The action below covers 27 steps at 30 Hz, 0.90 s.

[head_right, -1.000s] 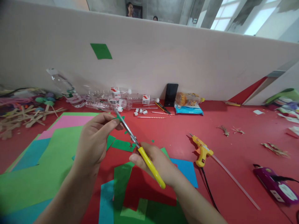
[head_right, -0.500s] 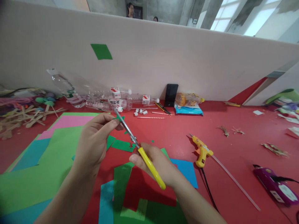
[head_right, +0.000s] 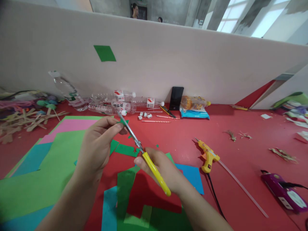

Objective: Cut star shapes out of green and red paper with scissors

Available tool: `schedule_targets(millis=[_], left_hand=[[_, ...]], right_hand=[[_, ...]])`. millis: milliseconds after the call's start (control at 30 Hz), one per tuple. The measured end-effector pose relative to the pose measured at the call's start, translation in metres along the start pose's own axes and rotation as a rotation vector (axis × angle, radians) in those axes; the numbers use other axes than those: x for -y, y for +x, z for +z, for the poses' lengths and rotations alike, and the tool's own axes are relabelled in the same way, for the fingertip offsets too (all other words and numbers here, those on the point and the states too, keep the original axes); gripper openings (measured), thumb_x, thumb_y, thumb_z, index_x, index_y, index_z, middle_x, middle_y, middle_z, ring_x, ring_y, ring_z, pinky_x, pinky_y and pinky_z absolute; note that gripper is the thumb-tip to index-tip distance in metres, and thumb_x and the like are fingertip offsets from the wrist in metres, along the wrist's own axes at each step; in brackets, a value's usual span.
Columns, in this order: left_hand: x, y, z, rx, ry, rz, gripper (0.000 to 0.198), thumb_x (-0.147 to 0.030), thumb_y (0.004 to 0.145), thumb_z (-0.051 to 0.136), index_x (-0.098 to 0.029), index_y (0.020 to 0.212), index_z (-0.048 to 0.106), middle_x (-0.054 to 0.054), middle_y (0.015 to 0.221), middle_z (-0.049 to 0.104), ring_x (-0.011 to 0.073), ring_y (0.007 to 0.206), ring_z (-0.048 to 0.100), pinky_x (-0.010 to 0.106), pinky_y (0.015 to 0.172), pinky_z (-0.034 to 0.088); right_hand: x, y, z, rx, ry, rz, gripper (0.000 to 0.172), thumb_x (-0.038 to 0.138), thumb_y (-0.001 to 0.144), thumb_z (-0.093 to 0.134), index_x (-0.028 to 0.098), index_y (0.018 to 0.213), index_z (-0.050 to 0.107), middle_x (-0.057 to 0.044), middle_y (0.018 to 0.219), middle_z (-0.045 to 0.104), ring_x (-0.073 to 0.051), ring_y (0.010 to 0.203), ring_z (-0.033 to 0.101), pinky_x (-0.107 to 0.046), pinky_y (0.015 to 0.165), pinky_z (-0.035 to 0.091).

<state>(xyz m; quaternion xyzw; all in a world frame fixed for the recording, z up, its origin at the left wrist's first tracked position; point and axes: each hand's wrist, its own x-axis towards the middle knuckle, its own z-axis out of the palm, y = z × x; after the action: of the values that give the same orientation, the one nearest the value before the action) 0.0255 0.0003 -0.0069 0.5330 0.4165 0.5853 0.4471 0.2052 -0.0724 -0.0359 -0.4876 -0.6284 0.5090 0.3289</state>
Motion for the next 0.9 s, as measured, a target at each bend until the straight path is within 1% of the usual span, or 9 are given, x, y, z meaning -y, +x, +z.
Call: schedule_targets(millis=[233,433,567,767,900], left_hand=[[0.0016,0.0006,0.0,0.003,0.0,-0.001,0.014,-0.018,0.081,0.07,-0.023,0.068,0.064,-0.005,0.064,0.067,0.0121,0.066,0.063,0.025,0.068,0.051],[0.0018,0.0008,-0.0005,0.006,0.0,0.008,0.015,-0.019,0.082,0.07,-0.023,0.069,0.064,-0.005,0.065,0.066,0.0118,0.066,0.063,0.025,0.068,0.051],[0.0012,0.0007,-0.0004,0.002,0.011,0.005,0.015,-0.02,0.082,0.069,-0.023,0.069,0.064,-0.004,0.065,0.066,0.0129,0.067,0.063,0.026,0.068,0.051],[0.0004,0.0,-0.001,0.011,0.026,-0.003,0.015,-0.022,0.082,0.069,-0.023,0.069,0.063,-0.003,0.066,0.065,0.0139,0.068,0.063,0.028,0.069,0.051],[0.0011,-0.0002,-0.001,0.002,0.043,-0.014,0.015,-0.023,0.082,0.069,-0.023,0.069,0.062,-0.003,0.067,0.064,0.0154,0.068,0.064,0.029,0.07,0.052]], right_hand=[[0.0009,0.0013,-0.0014,0.013,-0.023,-0.002,0.064,0.086,0.094,0.041,0.025,0.076,0.041,0.007,0.06,0.037,-0.012,0.053,0.032,-0.026,0.048,0.024],[-0.0003,0.0012,-0.0017,0.014,-0.028,0.006,0.061,0.083,0.095,0.045,0.025,0.076,0.04,0.007,0.061,0.036,-0.011,0.053,0.032,-0.026,0.047,0.023],[0.0022,-0.0005,-0.0005,-0.007,-0.005,0.023,0.062,0.084,0.095,0.044,0.024,0.076,0.041,0.007,0.06,0.038,-0.011,0.052,0.032,-0.025,0.046,0.024],[0.0029,0.0003,-0.0008,-0.007,-0.001,0.018,0.065,0.087,0.092,0.044,0.024,0.075,0.041,0.007,0.061,0.037,-0.011,0.053,0.031,-0.025,0.047,0.026],[0.002,0.0008,-0.0011,0.003,-0.021,0.017,0.065,0.087,0.093,0.042,0.025,0.075,0.041,0.006,0.06,0.038,-0.011,0.053,0.031,-0.026,0.047,0.025]])
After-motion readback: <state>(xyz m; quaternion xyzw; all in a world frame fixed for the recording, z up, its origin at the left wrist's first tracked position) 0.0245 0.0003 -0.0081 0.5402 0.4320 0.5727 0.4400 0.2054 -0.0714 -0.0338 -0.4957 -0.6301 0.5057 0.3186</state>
